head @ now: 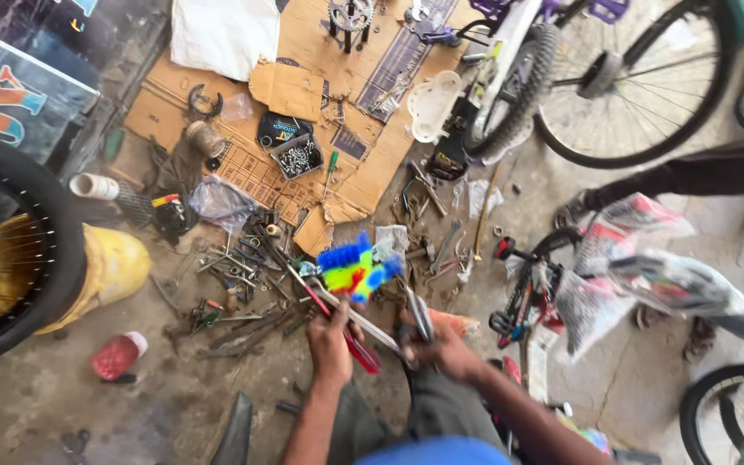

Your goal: The person sits on the floor in a cluttered workshop and repairs a bicycle chain. They use pliers to remove a damaged link and then use a wrench to tighten a bolt on the bicycle frame near the rear wheel.

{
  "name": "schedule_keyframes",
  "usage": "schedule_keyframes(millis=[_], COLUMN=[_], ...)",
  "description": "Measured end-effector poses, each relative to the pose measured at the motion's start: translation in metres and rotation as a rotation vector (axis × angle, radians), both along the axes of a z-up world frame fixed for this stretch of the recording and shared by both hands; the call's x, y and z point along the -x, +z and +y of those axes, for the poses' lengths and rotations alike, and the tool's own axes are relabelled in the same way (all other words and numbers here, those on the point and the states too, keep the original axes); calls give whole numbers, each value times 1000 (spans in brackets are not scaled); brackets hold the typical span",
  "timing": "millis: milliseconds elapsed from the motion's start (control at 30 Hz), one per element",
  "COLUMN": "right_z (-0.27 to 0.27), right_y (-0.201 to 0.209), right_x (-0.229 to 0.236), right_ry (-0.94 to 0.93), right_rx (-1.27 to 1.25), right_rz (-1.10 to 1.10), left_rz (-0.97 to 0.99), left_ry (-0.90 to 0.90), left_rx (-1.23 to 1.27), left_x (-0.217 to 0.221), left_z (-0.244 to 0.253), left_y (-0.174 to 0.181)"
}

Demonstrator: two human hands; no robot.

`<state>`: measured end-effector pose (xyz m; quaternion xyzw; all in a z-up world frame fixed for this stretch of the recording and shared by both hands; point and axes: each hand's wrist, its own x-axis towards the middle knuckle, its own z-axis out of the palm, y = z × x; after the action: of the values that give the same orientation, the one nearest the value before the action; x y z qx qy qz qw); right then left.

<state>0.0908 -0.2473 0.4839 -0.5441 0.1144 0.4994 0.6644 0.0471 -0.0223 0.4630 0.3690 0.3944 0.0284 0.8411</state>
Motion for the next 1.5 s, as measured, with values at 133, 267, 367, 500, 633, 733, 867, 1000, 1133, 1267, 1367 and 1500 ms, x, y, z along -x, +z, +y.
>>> schedule_keyframes(millis=[133, 267, 367, 500, 633, 733, 867, 1000, 1133, 1267, 1367, 1500], right_z=[50, 114, 138, 136, 129, 128, 141, 167, 190, 178, 162, 141], right_y=[48, 90, 113, 125, 118, 114, 106, 80, 52, 55, 74, 89], right_x=[-37, -53, -51, -33, -23, -42, -99, -193, -328, -431, -504, -559], right_ry=[390, 323, 307, 382, 312, 273, 264, 268, 356, 326, 219, 210], right_rx=[104, 42, 41, 145, 179, 159, 165, 63, 131, 190, 128, 290], right_rz=[-422, -494, -450, -513, -425, -399, -384, -434, -575, -726, -742, -597], left_rz=[-52, -227, -202, -122, -70, -57, -82, -165, -36, -142, -67, -94], left_ry=[-50, -52, -96, -103, -96, -133, -206, -288, -414, -402, -470, -568], left_rx=[-35, -53, -131, -75, -30, 36, -19, -158, -380, -501, -411, -459], left_x=[-1, -13, -12, -6, -9, -29, -85, -172, -301, -415, -500, -562], left_z=[20, 45, 78, 103, 104, 102, 113, 126, 141, 135, 122, 106], left_y=[52, 95, 118, 130, 124, 115, 102, 86, 79, 95, 114, 128])
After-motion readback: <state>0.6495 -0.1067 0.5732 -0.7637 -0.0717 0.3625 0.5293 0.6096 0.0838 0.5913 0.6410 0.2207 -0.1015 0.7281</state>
